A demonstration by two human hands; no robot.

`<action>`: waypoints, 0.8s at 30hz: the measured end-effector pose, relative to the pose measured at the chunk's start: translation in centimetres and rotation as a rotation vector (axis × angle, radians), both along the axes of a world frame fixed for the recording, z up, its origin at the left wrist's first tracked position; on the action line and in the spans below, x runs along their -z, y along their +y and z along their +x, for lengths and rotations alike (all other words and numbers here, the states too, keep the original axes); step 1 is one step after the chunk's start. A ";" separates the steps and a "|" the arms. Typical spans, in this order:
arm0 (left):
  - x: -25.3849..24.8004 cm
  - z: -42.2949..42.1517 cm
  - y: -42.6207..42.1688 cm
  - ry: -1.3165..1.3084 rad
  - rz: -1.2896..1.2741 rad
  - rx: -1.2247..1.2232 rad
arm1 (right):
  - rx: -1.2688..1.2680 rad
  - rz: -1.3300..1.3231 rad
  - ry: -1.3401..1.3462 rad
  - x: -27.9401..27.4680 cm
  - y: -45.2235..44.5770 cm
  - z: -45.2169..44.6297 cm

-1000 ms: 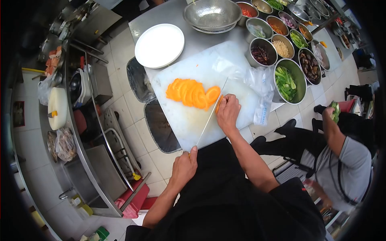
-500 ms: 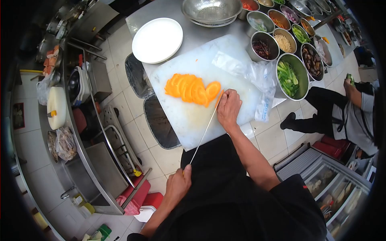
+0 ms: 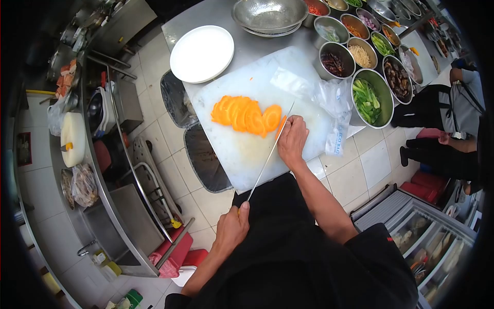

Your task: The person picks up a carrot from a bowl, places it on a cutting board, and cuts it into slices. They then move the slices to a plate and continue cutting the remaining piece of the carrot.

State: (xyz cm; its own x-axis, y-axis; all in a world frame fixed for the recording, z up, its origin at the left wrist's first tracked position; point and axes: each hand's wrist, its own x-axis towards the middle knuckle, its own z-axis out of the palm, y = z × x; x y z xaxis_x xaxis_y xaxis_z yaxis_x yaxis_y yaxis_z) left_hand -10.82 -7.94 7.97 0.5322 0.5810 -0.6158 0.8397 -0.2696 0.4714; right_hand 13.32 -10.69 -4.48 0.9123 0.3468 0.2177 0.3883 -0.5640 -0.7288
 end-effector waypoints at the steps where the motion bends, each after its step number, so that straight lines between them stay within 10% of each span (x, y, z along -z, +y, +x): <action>1: -0.3 -0.5 -0.1 0.001 -0.001 -0.001 | -0.001 -0.001 0.001 0.0 0.0 0.0; 24: -0.3 -1.6 -0.1 0.037 -0.017 0.008 | 0.010 -0.005 -0.062 1.1 0.0 0.0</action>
State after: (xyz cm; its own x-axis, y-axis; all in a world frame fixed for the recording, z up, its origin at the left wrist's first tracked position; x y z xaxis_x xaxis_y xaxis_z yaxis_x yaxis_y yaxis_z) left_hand -12.44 -8.06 8.23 0.5138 0.5659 -0.6448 0.8543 -0.2687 0.4449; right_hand 13.34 -10.66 -5.59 0.9006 0.3390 0.2718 0.4267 -0.5718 -0.7007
